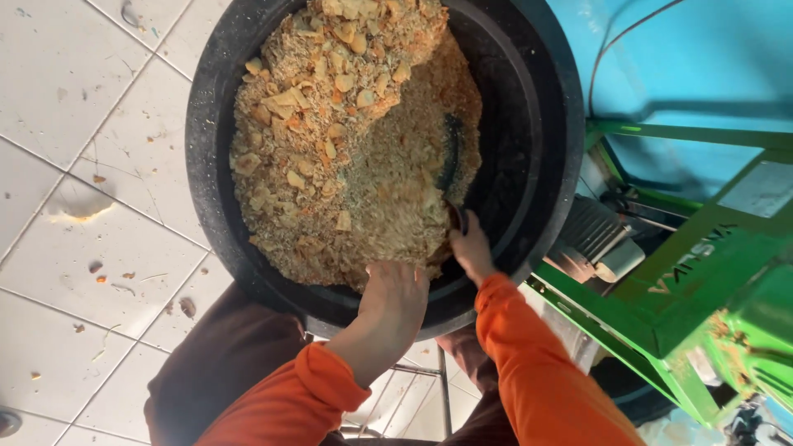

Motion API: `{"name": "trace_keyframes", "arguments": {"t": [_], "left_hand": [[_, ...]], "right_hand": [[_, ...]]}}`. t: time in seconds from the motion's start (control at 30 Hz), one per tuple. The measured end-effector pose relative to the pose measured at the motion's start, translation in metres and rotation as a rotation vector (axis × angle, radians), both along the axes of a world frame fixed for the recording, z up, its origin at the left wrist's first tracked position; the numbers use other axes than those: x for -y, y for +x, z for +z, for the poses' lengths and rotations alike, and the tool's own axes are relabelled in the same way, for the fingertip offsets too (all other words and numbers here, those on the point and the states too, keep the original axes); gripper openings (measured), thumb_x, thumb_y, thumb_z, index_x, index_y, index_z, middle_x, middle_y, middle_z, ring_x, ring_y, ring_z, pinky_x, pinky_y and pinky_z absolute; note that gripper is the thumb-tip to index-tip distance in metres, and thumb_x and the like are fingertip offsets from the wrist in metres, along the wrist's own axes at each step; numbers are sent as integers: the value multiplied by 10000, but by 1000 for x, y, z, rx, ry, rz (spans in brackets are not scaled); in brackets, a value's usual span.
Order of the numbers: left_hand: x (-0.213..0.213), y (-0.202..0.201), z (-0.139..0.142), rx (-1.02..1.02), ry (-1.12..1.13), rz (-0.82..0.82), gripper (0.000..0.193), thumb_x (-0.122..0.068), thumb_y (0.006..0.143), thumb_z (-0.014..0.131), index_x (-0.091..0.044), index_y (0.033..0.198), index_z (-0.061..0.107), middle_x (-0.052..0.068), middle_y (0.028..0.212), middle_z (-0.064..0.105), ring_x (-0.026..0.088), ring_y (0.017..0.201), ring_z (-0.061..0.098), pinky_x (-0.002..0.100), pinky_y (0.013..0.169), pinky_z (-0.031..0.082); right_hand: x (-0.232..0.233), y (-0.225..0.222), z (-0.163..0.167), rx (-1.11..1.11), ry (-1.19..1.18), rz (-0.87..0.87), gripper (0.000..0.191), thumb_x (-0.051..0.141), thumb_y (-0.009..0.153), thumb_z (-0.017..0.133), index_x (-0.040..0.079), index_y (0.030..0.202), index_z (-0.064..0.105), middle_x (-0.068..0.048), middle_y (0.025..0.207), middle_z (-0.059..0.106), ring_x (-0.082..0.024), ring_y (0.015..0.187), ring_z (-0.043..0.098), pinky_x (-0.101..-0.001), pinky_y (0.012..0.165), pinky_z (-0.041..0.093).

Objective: The person sits on the floor operating a small green grinding mill. They scoop cracked peanut pieces from a green tray into the machine hopper, guide the material with a flat scoop, and later stir and level the ground flour that collects in a large black basin, mixing it with a small bowl.

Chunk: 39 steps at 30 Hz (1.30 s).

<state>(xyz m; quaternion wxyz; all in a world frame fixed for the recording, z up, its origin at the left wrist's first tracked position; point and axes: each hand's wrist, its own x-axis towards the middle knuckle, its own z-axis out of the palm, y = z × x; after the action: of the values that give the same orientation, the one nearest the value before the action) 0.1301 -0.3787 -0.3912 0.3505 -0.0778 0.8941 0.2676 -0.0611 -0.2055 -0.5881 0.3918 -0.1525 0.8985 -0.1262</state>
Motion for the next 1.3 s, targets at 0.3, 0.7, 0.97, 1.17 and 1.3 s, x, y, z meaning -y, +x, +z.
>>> {"name": "trace_keyframes", "arguments": {"t": [0.3, 0.7, 0.97, 1.17, 1.3], "left_hand": [[-7, 4, -9, 83, 49, 52, 490, -210, 979, 602, 36, 1394, 518, 237, 1297, 611, 400, 1196, 591, 518, 1022, 430], [8, -1, -3, 31, 5, 2, 682, -235, 928, 627, 76, 1483, 383, 280, 1244, 581, 443, 1131, 567, 555, 981, 418], [16, -3, 9, 58, 0, -9, 688, -203, 905, 656, 62, 1482, 390, 241, 1272, 583, 402, 1182, 565, 532, 1008, 417], [10, 4, 7, 44, 19, 2, 633, -221, 922, 654, 42, 1451, 427, 228, 1272, 594, 388, 1173, 578, 550, 1036, 408], [10, 2, 6, 32, 22, 45, 601, -202, 923, 650, 36, 1441, 458, 206, 1247, 617, 369, 1148, 603, 496, 989, 450]], "right_hand": [[39, 51, 96, -467, -335, 157, 921, 346, 869, 812, 150, 1611, 304, -273, 1411, 395, -473, 1273, 511, -519, 983, 520], [132, -90, -58, -439, -380, 804, 1027, -53, 739, 794, 222, 1614, 333, -253, 1553, 346, -512, 1384, 400, -548, 1142, 426], [93, -37, -13, 100, 42, 428, 889, 12, 876, 728, 252, 1603, 278, -190, 1552, 358, -423, 1305, 498, -496, 1009, 482], [89, -40, 11, 321, 42, 243, 884, -29, 887, 650, 241, 1631, 255, -119, 1599, 408, -352, 1182, 576, -441, 906, 483], [85, -39, 19, 407, -146, 244, 908, -48, 869, 702, 200, 1632, 278, -108, 1504, 494, -198, 1073, 595, -323, 851, 473]]}}
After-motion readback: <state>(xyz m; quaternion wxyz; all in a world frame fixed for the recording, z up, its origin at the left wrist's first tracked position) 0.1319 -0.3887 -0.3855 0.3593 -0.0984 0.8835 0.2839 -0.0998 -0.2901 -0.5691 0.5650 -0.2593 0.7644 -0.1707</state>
